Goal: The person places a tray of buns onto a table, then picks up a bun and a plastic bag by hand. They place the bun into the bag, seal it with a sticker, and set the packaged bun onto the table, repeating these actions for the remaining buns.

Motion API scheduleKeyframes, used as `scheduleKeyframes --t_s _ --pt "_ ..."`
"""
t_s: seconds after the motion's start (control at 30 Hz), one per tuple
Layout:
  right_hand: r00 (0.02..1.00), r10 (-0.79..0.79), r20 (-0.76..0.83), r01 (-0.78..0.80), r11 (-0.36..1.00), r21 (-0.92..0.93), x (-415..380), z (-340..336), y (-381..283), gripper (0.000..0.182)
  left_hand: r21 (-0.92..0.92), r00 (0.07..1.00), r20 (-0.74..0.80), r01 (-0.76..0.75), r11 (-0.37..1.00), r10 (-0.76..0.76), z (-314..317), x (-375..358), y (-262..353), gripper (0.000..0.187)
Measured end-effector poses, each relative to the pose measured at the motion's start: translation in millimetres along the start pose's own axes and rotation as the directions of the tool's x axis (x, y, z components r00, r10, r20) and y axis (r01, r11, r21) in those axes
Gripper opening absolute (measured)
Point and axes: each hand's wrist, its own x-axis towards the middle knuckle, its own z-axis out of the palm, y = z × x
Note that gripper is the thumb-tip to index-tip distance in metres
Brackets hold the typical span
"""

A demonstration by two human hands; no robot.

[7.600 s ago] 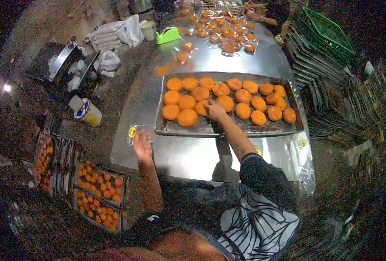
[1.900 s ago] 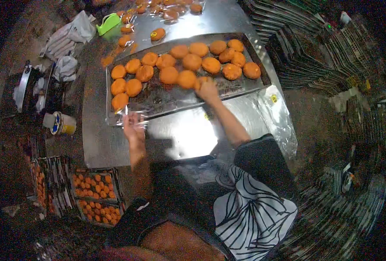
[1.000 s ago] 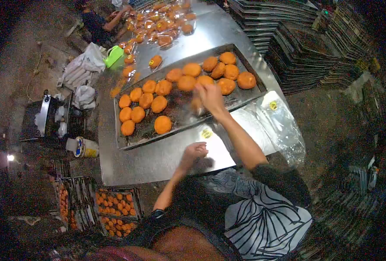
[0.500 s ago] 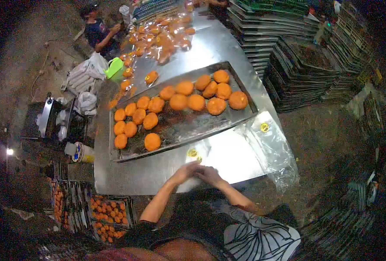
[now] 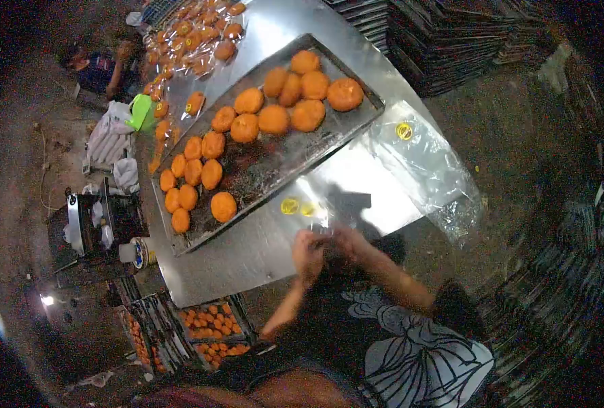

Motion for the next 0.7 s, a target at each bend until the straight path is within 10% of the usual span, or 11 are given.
scheduleKeyframes --t_s 0.03,0.1,0.17,0.23,0.3,0.33,0.4,0.43,0.5,0.7 --pt "0.984 -0.153 0.090 0.103 0.906 0.411 14.4 -3.1 0.2 0.044 0.021 0.998 -0.034 -0.059 0.998 0.060 -1.5 -2.8 3.4 0.010" --pt "0.903 -0.410 0.129 0.416 0.909 -0.020 27.2 11.9 -27.9 0.042 0.101 0.961 0.041 -0.278 0.955 0.275 2.7 1.4 -10.3 0.023" --pt "0.790 -0.563 0.243 0.601 0.790 -0.125 43.8 42.2 -21.1 0.037 -0.605 0.935 -0.248 0.057 0.794 -0.256 1.2 13.8 -7.5 0.041" --pt "0.637 -0.674 0.374 0.764 0.616 -0.192 43.8 67.3 -18.7 0.033 -0.685 0.872 -0.373 -0.028 0.728 -0.317 -16.9 18.2 -5.5 0.050" --pt "0.297 -0.663 0.687 0.933 0.048 -0.357 24.5 89.2 -22.9 0.034 -0.984 0.823 0.123 0.174 0.040 -0.555 -60.9 13.8 -31.2 0.039" --pt "0.865 -0.034 0.500 0.463 0.437 -0.771 54.2 73.4 -21.4 0.034 -0.985 0.827 0.104 0.162 0.057 -0.553 -78.1 11.0 -35.6 0.039" --pt "0.589 -0.256 0.767 0.761 0.495 -0.419 140.9 69.0 -52.7 0.027 -0.992 0.789 -0.106 -0.125 0.010 -0.605 -105.8 1.1 -39.0 0.025" --pt "0.599 -0.481 0.640 0.614 -0.236 -0.753 128.1 93.1 -115.2 0.026 -0.990 0.791 -0.126 -0.139 0.025 -0.599 -111.1 -3.3 -32.7 0.025" --pt "0.356 -0.769 0.531 0.299 -0.445 -0.844 179.5 94.7 -205.8 0.031 -0.852 0.602 -0.475 -0.131 0.507 -0.642 -114.7 -16.7 -16.6 0.015" --pt "0.718 -0.540 0.439 0.040 -0.598 -0.801 263.4 59.1 -226.4 0.032 -0.885 0.586 -0.465 -0.317 0.340 -0.664 -141.7 -43.7 -32.8 0.013"
